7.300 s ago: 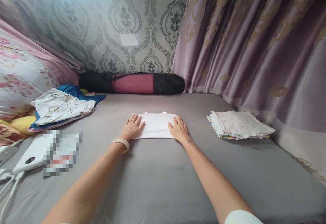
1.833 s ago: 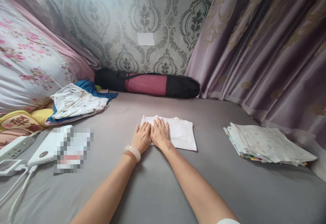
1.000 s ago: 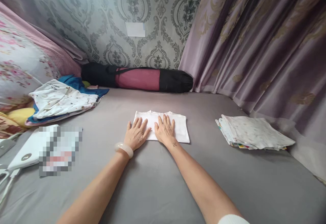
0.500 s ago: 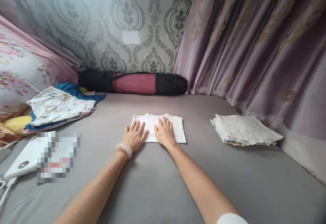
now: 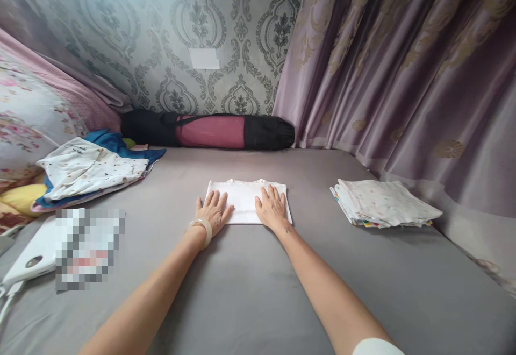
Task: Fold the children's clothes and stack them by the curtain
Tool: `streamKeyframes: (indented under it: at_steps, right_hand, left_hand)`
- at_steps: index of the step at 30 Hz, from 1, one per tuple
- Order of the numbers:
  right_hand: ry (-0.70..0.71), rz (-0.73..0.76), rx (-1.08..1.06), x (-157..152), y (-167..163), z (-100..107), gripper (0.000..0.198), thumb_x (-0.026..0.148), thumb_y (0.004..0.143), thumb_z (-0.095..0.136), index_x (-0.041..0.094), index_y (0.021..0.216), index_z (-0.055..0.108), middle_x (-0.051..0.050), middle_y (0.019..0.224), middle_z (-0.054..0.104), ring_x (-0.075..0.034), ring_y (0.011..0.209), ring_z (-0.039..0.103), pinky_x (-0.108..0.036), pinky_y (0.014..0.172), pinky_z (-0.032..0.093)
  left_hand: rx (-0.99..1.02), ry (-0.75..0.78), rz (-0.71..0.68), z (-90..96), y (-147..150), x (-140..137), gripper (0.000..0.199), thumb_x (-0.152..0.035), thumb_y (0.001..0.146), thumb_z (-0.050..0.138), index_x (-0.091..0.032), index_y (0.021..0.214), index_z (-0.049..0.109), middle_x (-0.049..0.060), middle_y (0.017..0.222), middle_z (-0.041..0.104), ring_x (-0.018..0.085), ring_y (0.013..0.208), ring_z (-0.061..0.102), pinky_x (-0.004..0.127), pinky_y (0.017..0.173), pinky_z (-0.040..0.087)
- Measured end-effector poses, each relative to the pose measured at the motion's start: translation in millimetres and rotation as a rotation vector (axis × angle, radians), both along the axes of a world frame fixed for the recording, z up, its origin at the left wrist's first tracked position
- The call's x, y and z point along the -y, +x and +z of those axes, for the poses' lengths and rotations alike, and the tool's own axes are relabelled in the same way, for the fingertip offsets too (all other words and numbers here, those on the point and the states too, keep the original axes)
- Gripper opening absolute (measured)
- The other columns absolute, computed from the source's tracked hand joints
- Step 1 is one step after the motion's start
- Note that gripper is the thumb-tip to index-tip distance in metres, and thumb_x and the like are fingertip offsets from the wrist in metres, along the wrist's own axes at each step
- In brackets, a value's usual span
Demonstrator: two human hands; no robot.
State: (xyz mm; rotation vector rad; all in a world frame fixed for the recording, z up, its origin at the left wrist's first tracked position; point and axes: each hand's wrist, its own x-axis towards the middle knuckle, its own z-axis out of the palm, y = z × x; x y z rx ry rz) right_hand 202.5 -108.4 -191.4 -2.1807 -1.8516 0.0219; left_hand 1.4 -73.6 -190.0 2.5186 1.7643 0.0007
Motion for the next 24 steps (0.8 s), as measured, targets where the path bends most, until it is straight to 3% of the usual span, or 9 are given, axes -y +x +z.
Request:
streamKeyframes:
  at_steps: [4, 6, 9, 13, 16, 19, 24]
  right_hand:
    - [-0.065, 0.042, -0.021, -1, 9, 5, 0.054, 0.042, 0.100, 0.029, 0.017, 0.145, 0.042, -0.014, 0.156, 0.032, -0.028, 0.144, 0.025, -0.048, 0.116, 0.015]
    - [-0.093, 0.022, -0.025, -1, 15, 7, 0.056, 0.043, 0.100, 0.027, 0.014, 0.146, 0.040, -0.014, 0.156, 0.030, -0.027, 0.145, 0.024, -0.046, 0.116, 0.015]
    - [-0.099, -0.034, -0.019, -1, 21, 6, 0.061, 0.045, 0.101, 0.024, 0.008, 0.148, 0.034, -0.016, 0.158, 0.025, -0.026, 0.146, 0.019, -0.045, 0.116, 0.014]
    - [-0.091, -0.026, -0.001, -2, 23, 2, 0.064, 0.046, 0.101, 0.022, 0.005, 0.149, 0.032, -0.016, 0.158, 0.025, -0.027, 0.146, 0.017, -0.046, 0.116, 0.013]
    - [-0.062, -0.004, 0.039, -4, 26, 6, 0.062, 0.046, 0.101, 0.025, 0.006, 0.145, 0.039, -0.017, 0.155, 0.033, -0.027, 0.143, 0.024, -0.047, 0.115, 0.014]
    - [-0.038, 0.025, 0.079, -9, 33, 14, 0.052, 0.041, 0.102, 0.025, 0.013, 0.128, 0.059, -0.015, 0.140, 0.053, -0.027, 0.130, 0.042, -0.043, 0.110, 0.021]
    - [-0.126, 0.064, 0.094, -27, 52, 27, 0.039, 0.023, 0.099, 0.032, 0.019, 0.108, 0.069, -0.013, 0.118, 0.064, -0.024, 0.112, 0.053, -0.035, 0.095, 0.034]
  left_hand:
    - [0.049, 0.100, -0.072, -2.4, -1, -9, 0.053, -0.052, 0.097, 0.026, -0.021, 0.132, 0.051, 0.014, 0.148, 0.044, 0.030, 0.140, 0.033, 0.061, 0.113, 0.019]
    - [0.086, 0.122, -0.103, -5.3, 1, -18, 0.049, -0.050, 0.097, 0.029, -0.017, 0.121, 0.056, 0.016, 0.146, 0.044, 0.030, 0.141, 0.033, 0.057, 0.115, 0.020]
    - [0.166, 0.137, -0.146, -11.8, 5, -33, 0.048, -0.046, 0.095, 0.032, -0.010, 0.119, 0.054, 0.022, 0.146, 0.043, 0.032, 0.141, 0.033, 0.052, 0.114, 0.026]
    - [0.245, 0.138, -0.221, -12.6, 7, -44, 0.046, -0.046, 0.093, 0.034, -0.011, 0.117, 0.052, 0.020, 0.124, 0.059, 0.031, 0.124, 0.052, 0.050, 0.105, 0.038]
    - [0.182, 0.072, -0.234, 0.5, 5, -48, 0.047, -0.053, 0.092, 0.035, -0.014, 0.109, 0.055, 0.017, 0.113, 0.063, 0.030, 0.117, 0.056, 0.047, 0.102, 0.040]
    - [0.073, -0.017, -0.214, 18.0, 4, -56, 0.049, -0.054, 0.092, 0.035, -0.013, 0.108, 0.057, 0.017, 0.115, 0.064, 0.030, 0.117, 0.056, 0.044, 0.105, 0.037]
    - [0.026, -0.079, -0.164, 32.0, 2, -81, 0.033, -0.024, 0.092, 0.035, -0.017, 0.111, 0.061, 0.013, 0.123, 0.063, 0.025, 0.116, 0.057, 0.035, 0.100, 0.042]
